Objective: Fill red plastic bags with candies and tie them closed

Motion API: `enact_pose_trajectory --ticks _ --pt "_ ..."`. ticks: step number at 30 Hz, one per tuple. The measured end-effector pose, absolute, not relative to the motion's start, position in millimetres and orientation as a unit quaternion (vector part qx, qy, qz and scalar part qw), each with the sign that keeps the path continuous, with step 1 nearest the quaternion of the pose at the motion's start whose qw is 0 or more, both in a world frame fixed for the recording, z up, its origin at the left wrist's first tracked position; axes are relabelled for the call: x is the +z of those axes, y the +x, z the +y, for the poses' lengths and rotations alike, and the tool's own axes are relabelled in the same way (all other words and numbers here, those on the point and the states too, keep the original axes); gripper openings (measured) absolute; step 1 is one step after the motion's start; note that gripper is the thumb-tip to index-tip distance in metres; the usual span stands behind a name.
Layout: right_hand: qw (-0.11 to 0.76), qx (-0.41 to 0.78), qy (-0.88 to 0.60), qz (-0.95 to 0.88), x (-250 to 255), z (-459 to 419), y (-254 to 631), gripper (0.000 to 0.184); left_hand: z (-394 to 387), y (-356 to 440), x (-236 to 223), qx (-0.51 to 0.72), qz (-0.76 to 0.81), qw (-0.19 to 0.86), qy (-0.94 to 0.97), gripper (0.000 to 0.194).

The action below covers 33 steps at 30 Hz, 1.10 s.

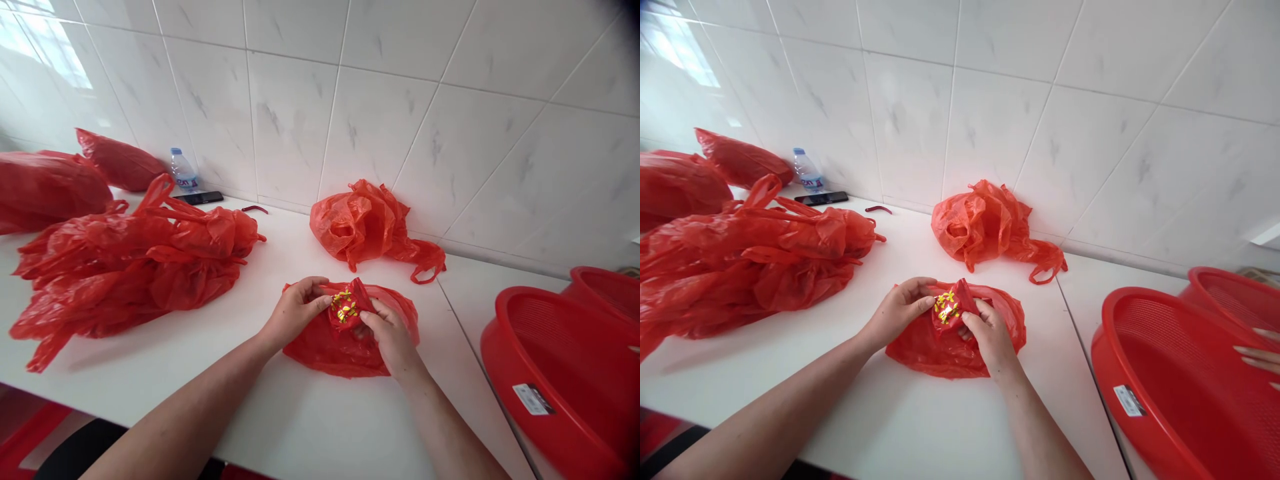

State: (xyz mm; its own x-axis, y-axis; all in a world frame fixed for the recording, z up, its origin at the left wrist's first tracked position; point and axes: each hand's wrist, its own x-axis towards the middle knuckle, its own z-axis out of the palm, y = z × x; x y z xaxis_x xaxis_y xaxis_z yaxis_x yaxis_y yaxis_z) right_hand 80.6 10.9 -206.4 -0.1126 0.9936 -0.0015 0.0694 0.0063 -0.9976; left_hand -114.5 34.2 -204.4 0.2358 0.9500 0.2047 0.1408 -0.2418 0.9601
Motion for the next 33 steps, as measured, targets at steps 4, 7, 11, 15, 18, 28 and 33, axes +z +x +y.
enact_pose_trajectory --ticks 4,7,11,15,18,28,33 --pt "0.488 0.496 -0.495 -0.52 -209.2 12.6 81.1 0.022 34.1 -113.6 -200.9 0.429 0.354 0.566 0.608 0.036" --pt "0.513 0.491 -0.485 -0.51 -206.4 12.7 80.5 0.022 30.4 -112.2 -198.8 0.416 0.321 0.589 0.614 0.037" --pt "0.49 0.491 -0.469 -0.547 -199.1 9.0 78.4 0.018 27.7 -110.7 -200.4 0.414 0.322 0.596 0.608 0.03" --pt "0.471 0.491 -0.468 -0.564 -197.5 7.5 78.1 0.018 30.3 -109.9 -205.1 0.417 0.333 0.609 0.587 0.027" --pt "0.474 0.488 -0.466 -0.566 -199.6 8.8 79.3 0.021 32.4 -109.9 -206.8 0.423 0.337 0.606 0.584 0.027" --pt "0.513 0.458 -0.489 -0.536 -210.1 12.2 79.5 0.032 28.6 -108.6 -201.9 0.43 0.336 0.564 0.62 0.026" --pt "0.492 0.479 -0.469 -0.556 -205.4 11.6 79.9 0.032 31.6 -110.7 -203.8 0.444 0.374 0.535 0.613 0.023"
